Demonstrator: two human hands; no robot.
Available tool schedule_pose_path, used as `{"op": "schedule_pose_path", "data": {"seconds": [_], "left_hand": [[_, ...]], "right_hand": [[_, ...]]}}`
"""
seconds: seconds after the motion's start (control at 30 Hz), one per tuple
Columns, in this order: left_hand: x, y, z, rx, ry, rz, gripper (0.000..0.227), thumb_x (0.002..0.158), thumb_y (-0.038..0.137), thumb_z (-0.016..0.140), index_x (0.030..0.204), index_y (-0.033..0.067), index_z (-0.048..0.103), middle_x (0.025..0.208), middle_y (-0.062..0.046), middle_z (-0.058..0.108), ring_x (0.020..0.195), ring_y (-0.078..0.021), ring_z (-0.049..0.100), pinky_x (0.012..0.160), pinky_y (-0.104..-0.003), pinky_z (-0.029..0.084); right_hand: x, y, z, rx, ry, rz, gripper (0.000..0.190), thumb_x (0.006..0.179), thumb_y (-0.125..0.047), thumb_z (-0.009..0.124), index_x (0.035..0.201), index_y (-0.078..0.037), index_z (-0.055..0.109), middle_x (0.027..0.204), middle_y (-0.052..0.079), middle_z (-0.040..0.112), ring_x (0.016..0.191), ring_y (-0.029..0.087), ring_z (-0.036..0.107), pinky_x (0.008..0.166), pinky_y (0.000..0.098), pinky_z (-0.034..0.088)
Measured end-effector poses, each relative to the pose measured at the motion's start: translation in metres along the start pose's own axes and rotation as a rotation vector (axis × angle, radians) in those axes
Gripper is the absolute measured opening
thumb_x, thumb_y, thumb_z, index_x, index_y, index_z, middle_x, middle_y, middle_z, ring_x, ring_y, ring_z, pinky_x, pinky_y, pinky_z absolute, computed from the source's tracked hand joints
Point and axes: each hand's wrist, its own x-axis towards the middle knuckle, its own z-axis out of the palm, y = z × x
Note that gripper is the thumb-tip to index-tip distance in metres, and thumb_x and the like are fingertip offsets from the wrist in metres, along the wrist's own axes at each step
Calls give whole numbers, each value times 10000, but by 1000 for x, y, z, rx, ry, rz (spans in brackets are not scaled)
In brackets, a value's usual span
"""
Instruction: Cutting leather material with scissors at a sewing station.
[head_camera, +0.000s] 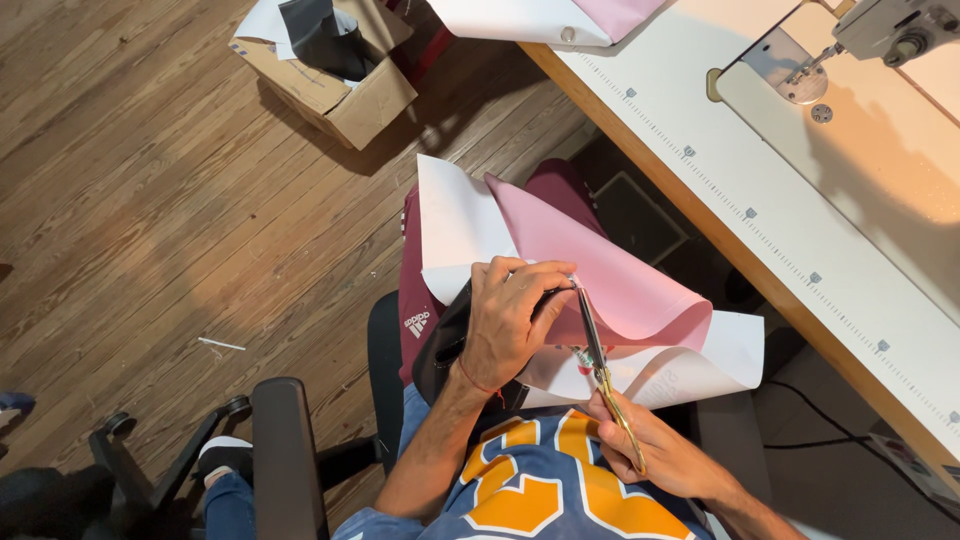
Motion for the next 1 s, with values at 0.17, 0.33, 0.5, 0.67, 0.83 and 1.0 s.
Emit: {"op": "schedule_pose_path", "data": {"seconds": [0.17, 0.33, 0.5, 0.67, 0.83, 1.0], "left_hand": [[0, 0, -2, 64, 8, 56, 148, 959, 165, 780, 1081, 111, 717, 1228, 44, 753, 996, -163, 546, 937, -366, 370], [1, 3, -2, 172, 5, 122, 140, 972, 175, 777, 1076, 99, 722, 1233, 41, 742, 975, -171, 528, 915, -383, 353], [-2, 8, 2, 262, -22, 181, 130, 966, 137, 780, 1078, 87, 739, 1225, 33, 710, 993, -178, 516, 895, -384, 350], [-9, 4, 11, 291, -13, 218, 91, 964, 135, 787, 1046, 95, 777, 1223, 35, 705, 994, -172, 519, 887, -378, 353], [-13, 1, 19, 261, -21, 219, 117, 961, 128, 783, 1068, 79, 779, 1232, 11, 715, 998, -184, 524, 887, -384, 351], [-16, -2, 24, 242, -22, 190, 116, 975, 147, 790, 1075, 90, 774, 1219, 22, 722, 1000, -175, 522, 880, -380, 343]], "right_hand": [[0, -8, 0, -23, 22, 0, 452, 1025, -461, 524, 1164, -31, 534, 654, 38, 471, 495, 119, 432, 442, 270, 308], [-4, -11, -7, -101, 97, 41, 533, 928, -565, 573, 1035, -44, 548, 644, 56, 517, 503, 143, 517, 444, 284, 384], [-15, -11, -17, -107, 93, 190, 550, 946, -551, 524, 1153, -46, 591, 639, 71, 508, 487, 141, 476, 429, 266, 360], [-28, -14, -18, 84, 73, 226, 600, 922, -582, 562, 1172, -37, 569, 633, 40, 437, 430, 105, 354, 368, 244, 204], [-28, -10, -20, 179, -10, 258, 528, 997, -513, 529, 1184, -20, 527, 551, 5, 393, 417, 99, 369, 364, 230, 249], [-28, -15, -18, 121, 21, 314, 516, 1007, -491, 514, 1225, -26, 560, 567, 20, 422, 445, 96, 391, 385, 219, 277]]}}
